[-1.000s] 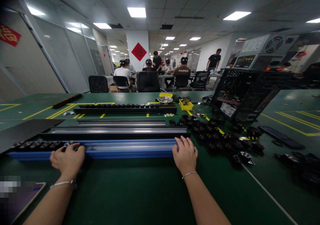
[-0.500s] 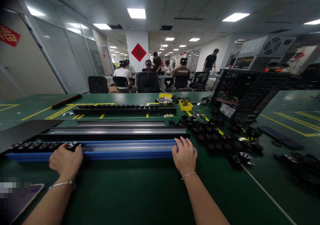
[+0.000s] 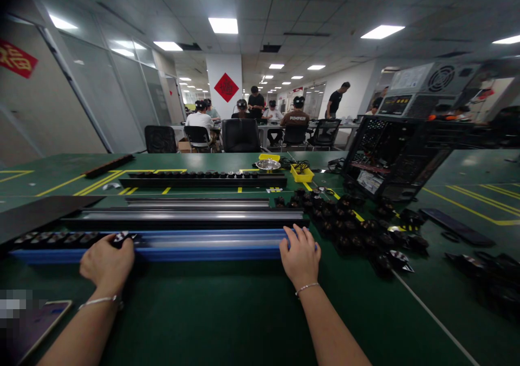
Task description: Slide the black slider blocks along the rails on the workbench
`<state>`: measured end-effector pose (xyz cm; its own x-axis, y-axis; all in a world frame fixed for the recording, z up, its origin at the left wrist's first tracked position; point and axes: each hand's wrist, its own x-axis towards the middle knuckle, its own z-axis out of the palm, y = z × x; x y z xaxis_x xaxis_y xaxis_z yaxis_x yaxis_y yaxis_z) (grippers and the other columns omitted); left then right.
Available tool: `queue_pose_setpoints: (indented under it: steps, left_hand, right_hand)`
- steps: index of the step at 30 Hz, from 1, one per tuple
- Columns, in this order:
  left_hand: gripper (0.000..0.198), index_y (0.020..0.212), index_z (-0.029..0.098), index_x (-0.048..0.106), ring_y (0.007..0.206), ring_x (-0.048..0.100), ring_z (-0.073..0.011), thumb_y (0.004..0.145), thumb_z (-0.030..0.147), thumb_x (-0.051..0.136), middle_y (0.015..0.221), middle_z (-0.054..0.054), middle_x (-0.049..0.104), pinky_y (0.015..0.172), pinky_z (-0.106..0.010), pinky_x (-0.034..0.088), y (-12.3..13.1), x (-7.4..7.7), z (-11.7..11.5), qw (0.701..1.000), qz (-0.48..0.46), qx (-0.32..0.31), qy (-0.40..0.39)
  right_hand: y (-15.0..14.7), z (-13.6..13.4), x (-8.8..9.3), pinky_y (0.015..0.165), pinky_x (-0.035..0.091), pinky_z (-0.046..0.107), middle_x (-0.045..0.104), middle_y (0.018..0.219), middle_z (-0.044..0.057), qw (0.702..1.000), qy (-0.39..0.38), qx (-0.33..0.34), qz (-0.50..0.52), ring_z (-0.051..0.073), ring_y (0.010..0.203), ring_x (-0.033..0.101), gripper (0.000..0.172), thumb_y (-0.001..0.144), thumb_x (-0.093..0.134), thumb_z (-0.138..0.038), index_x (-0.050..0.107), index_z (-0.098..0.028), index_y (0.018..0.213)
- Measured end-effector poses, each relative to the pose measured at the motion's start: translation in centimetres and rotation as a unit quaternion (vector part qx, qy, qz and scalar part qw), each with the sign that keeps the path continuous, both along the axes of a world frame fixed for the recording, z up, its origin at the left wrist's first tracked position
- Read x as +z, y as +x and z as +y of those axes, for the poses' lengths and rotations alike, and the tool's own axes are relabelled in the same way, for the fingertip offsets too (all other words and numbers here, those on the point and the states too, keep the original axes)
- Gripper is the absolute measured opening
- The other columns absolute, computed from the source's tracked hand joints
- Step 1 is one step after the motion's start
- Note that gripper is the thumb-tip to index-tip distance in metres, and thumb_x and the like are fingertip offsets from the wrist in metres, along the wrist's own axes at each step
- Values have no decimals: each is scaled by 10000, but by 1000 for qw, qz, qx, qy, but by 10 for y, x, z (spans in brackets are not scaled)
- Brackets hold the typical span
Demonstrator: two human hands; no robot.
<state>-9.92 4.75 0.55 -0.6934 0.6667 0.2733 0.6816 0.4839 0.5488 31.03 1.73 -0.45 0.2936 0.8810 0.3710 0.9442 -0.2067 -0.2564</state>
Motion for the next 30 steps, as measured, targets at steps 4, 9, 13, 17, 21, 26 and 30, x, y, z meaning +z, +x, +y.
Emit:
queue_pose_setpoints:
  steps: [4, 9, 13, 17, 21, 26, 30]
  left_hand:
    - [483, 1126, 118, 570, 1130, 495, -352, 738, 395, 488, 1143, -193, 596, 907, -467, 385, 5, 2, -1, 998, 40, 39, 24]
    - [491, 1128, 122, 578, 1080, 535, -353, 730, 398, 498, 1095, -185, 626, 886, -465, 410, 8, 1, -1, 997, 48, 48, 30]
    - [516, 1146, 107, 565, 1052, 553, -362, 734, 411, 497, 1076, -196, 631, 887, -466, 415, 8, 0, 0, 997, 45, 53, 32]
    - [540, 1162, 105, 546, 1053, 553, -371, 731, 428, 500, 1076, -198, 627, 910, -472, 403, 7, -2, 1, 997, 38, 50, 37]
    - [537, 1154, 115, 540, 1025, 566, -363, 719, 427, 511, 1087, -184, 619, 889, -465, 419, 7, -4, 1, 998, 39, 40, 42]
    - [525, 1151, 124, 528, 1003, 574, -341, 716, 417, 513, 1076, -171, 616, 878, -455, 421, 8, -3, 0, 998, 32, 24, 45]
    - [520, 1149, 127, 523, 1013, 574, -348, 716, 415, 507, 1071, -171, 620, 887, -450, 411, 11, 0, -2, 999, 17, 21, 38]
  right_hand:
    - [0, -1, 1, 996, 308, 458, 511, 1326, 12, 1000, -4, 2, 2, 224, 1266, 352, 425, 866, 318, -337, 567, -296, 1208]
    - [-1, -1, 2, 989, 311, 475, 506, 1331, 15, 1000, -8, 2, 6, 228, 1268, 349, 429, 868, 309, -338, 562, -295, 1213]
    - [-1, -1, 0, 983, 320, 474, 507, 1329, 13, 1000, -5, 0, 1, 227, 1266, 350, 426, 865, 315, -338, 564, -296, 1207]
    - [0, 0, 0, 989, 315, 470, 504, 1332, 11, 1000, -7, 1, 2, 224, 1268, 346, 429, 866, 310, -338, 563, -297, 1210]
    - [0, -1, 2, 991, 308, 488, 497, 1339, 16, 1000, -20, 2, 5, 230, 1276, 336, 437, 866, 302, -346, 557, -298, 1217]
    - [-1, -1, 4, 996, 308, 480, 492, 1344, 9, 1000, -26, -2, 0, 225, 1280, 331, 437, 865, 305, -339, 547, -309, 1228]
    - [-1, -1, 4, 998, 308, 471, 492, 1343, 11, 1000, -26, -1, -4, 224, 1277, 334, 434, 864, 312, -336, 552, -306, 1224]
